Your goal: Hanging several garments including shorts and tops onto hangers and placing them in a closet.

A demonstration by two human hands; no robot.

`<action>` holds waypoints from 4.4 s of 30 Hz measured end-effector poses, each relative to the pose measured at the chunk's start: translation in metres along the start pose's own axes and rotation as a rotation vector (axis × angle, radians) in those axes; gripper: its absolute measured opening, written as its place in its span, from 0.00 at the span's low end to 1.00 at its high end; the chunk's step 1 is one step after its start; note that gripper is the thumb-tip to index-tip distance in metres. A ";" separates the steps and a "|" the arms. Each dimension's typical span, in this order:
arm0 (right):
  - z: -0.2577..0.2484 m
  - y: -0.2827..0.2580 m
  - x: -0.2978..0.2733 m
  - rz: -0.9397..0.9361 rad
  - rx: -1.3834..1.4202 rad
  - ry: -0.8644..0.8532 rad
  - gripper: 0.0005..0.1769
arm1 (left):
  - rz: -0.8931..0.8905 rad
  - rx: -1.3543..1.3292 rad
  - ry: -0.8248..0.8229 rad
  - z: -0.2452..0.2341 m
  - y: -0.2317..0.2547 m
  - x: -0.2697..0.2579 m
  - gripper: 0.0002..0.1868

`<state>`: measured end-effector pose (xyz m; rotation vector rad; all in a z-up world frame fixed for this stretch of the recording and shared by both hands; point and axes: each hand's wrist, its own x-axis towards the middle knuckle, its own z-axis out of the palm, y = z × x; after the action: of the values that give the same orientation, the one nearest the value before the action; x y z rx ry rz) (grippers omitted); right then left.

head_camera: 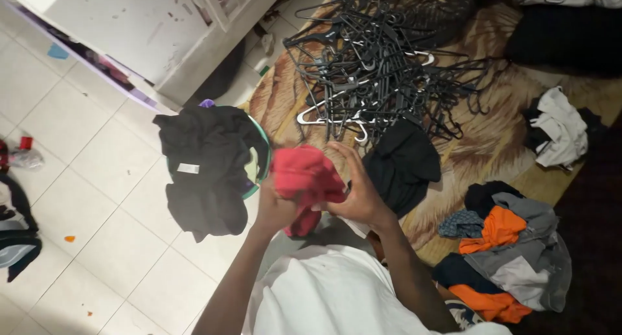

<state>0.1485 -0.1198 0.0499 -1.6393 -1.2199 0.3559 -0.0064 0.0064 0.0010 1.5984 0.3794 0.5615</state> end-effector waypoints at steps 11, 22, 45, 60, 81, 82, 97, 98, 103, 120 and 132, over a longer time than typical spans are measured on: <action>0.015 0.161 -0.079 0.605 0.514 0.026 0.37 | -0.186 0.015 0.222 -0.054 0.029 0.002 0.17; 0.032 0.093 -0.067 0.670 1.129 0.163 0.27 | -0.016 0.707 -0.028 -0.007 0.011 -0.005 0.51; 0.030 0.095 -0.083 0.822 0.784 -0.122 0.18 | -0.246 0.649 0.323 -0.001 -0.039 0.001 0.29; 0.018 0.077 -0.066 0.808 0.926 0.046 0.13 | -0.152 0.130 -0.293 0.018 -0.030 -0.026 0.18; -0.014 0.127 -0.071 0.123 -0.944 0.361 0.39 | 0.033 0.463 -0.121 -0.025 0.046 0.000 0.09; -0.013 0.112 -0.069 0.116 -0.937 0.356 0.39 | 0.030 0.468 -0.111 -0.021 0.039 -0.001 0.09; 0.011 0.044 -0.055 0.588 0.198 -0.109 0.15 | 0.026 0.319 -0.174 -0.006 0.050 0.011 0.22; 0.010 0.052 -0.057 0.612 0.330 -0.023 0.13 | 0.058 0.321 -0.208 -0.006 0.047 0.008 0.25; 0.003 0.085 -0.073 0.643 0.504 0.284 0.11 | 0.037 0.336 -0.200 -0.007 0.005 -0.024 0.15; -0.006 0.074 -0.085 0.496 0.450 0.417 0.07 | -0.247 0.161 0.058 0.025 -0.011 -0.014 0.10; 0.002 0.039 -0.073 0.600 0.694 0.315 0.07 | -0.083 0.401 -0.104 0.039 0.024 -0.012 0.12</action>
<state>0.1360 -0.1794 -0.0070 -1.3318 -0.2779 0.7611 0.0040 -0.0351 0.0213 1.9771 0.5005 0.3498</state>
